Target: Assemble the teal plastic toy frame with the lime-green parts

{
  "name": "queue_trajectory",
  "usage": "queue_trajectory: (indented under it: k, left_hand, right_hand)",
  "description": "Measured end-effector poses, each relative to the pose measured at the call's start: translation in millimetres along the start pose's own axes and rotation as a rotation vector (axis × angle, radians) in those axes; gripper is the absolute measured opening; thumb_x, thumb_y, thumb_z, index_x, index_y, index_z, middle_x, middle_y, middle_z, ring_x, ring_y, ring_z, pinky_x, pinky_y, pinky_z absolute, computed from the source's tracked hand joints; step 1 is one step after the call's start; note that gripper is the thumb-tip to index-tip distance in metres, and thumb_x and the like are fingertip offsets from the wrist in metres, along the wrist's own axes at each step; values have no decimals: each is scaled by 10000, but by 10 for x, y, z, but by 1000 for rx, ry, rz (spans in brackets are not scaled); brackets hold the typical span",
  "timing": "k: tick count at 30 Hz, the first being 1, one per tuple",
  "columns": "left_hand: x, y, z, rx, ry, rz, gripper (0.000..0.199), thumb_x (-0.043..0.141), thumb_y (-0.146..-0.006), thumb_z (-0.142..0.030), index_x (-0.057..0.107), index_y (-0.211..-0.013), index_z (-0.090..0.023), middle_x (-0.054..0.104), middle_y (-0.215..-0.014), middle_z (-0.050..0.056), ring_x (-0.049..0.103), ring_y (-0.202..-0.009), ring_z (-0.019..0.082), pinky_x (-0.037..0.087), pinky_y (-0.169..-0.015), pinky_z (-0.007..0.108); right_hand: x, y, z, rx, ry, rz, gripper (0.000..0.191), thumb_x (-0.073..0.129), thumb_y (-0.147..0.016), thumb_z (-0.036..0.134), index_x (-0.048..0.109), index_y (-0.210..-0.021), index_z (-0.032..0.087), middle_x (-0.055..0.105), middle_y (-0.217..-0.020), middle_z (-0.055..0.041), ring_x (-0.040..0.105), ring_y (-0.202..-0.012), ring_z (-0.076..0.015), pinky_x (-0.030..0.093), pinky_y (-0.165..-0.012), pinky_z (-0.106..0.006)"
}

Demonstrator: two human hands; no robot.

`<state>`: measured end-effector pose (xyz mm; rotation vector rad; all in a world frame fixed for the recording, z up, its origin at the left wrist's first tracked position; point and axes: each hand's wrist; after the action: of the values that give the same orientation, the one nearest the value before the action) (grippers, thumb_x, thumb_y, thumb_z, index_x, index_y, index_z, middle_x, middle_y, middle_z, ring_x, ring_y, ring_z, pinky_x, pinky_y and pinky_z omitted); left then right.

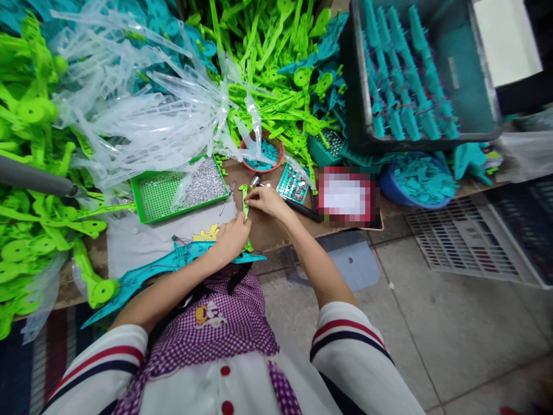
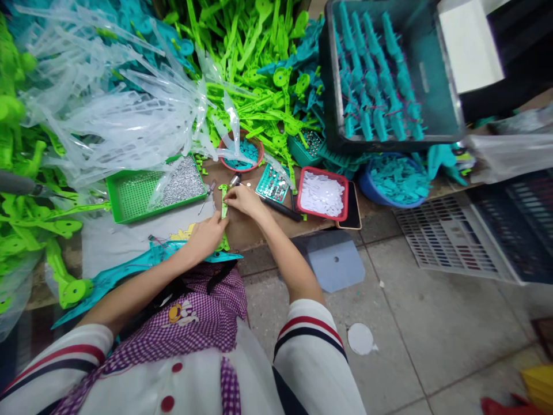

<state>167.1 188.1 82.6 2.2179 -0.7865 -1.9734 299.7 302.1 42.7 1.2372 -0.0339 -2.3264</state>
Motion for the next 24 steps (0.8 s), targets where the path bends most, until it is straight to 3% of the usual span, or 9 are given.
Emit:
queue_trajectory:
  k: [5,9,12,16,21,24]
  left_hand:
    - [-23,83,-49,-8,-45,-3,386,316,-949,-51,538,-1259,-116,552,-1145,170,650,-985,233,540,-741,316]
    - [77,106,32,29,0,-27,421,371,-921,-36,533,-1295,-143,563,-1165,154,640,-1012,234,541,-766,318]
    - [195,100,141,0,146,-133,459,404,-925,-70,516,-1350,-203,618,-1114,115,648,-1008,222,527,-823,308]
    - [316,15,288,-53,483,-252,309,466,-943,-185,638,-1199,-198,709,-983,70,676,-927,198,506,-832,286]
    - [384,-182,480,-174,862,-104,214,647,-806,-259,717,-973,-145,710,-687,2,640,-631,156,482,-639,248]
    - [403,-235,567,-141,961,-47,184,661,-760,-284,745,-846,-146,734,-709,15,655,-681,175,490,-665,260]
  right_hand:
    - [26,68,30,-3,0,-34,179,665,-810,250,779,-945,220,766,-893,-22,672,-799,-151,437,-694,-225]
    - [27,76,23,0,-17,-37,176,663,-816,250,776,-947,220,762,-898,-27,667,-805,-159,445,-712,-236]
    - [37,66,-2,-31,-28,-40,171,665,-815,249,777,-941,221,761,-912,-28,665,-820,-157,451,-733,-238]
    - [53,63,-22,-24,-34,-43,170,670,-820,264,774,-945,218,762,-903,-29,664,-816,-154,443,-717,-233]
    - [49,80,1,-4,-36,-41,166,673,-825,268,773,-946,216,765,-918,-32,669,-829,-158,435,-713,-237]
    - [41,82,10,3,-33,-44,169,673,-824,271,774,-952,226,767,-950,-30,673,-863,-168,444,-737,-246]
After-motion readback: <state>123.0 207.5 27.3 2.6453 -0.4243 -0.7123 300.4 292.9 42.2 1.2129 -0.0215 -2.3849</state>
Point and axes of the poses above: each hand's wrist, its own y-axis away from the middle knuckle, its own x-axis out of the palm, z = x × y
